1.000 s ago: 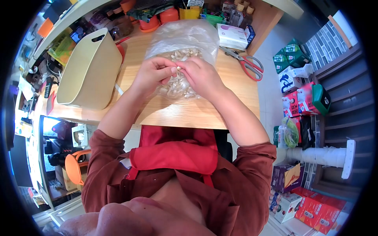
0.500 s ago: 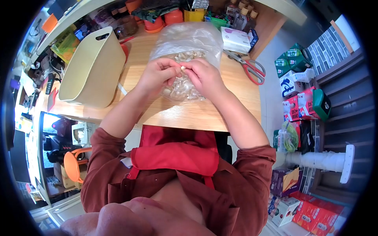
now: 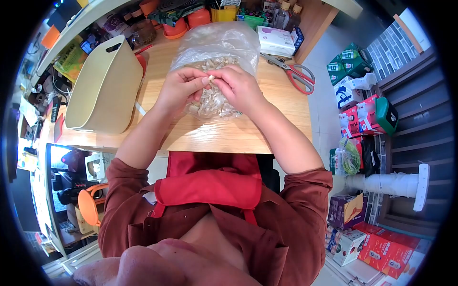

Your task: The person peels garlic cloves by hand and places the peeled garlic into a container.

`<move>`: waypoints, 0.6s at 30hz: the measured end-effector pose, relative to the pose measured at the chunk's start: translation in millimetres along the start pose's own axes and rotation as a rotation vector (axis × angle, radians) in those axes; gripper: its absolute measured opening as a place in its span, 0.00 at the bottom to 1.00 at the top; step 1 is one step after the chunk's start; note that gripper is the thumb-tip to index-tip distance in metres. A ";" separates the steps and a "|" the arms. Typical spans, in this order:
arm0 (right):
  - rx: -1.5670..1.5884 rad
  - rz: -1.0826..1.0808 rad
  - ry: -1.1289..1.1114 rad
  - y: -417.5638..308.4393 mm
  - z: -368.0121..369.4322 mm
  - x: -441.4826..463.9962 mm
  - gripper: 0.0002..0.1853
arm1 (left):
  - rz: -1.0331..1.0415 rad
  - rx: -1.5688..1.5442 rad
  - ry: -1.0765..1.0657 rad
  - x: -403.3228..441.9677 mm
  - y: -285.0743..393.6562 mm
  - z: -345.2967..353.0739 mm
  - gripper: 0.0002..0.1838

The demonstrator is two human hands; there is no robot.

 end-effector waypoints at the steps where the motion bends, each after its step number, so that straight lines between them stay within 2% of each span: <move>1: 0.009 -0.002 -0.003 0.3 0.0 0.0 0.10 | 0.004 0.003 -0.004 0.4 -0.7 -0.6 0.05; 18: -0.035 0.026 -0.002 0.7 2.2 -0.3 0.10 | 0.019 0.035 0.009 0.2 -0.4 -1.1 0.07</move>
Point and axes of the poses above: each hand's wrist, its own x-axis towards the middle knuckle, its own z-axis out of the palm, y = z × x, the point moved 4 cm from there along x, towards the middle knuckle, and after that the axes turned 14 degrees about -y, right-handed, at the moved point
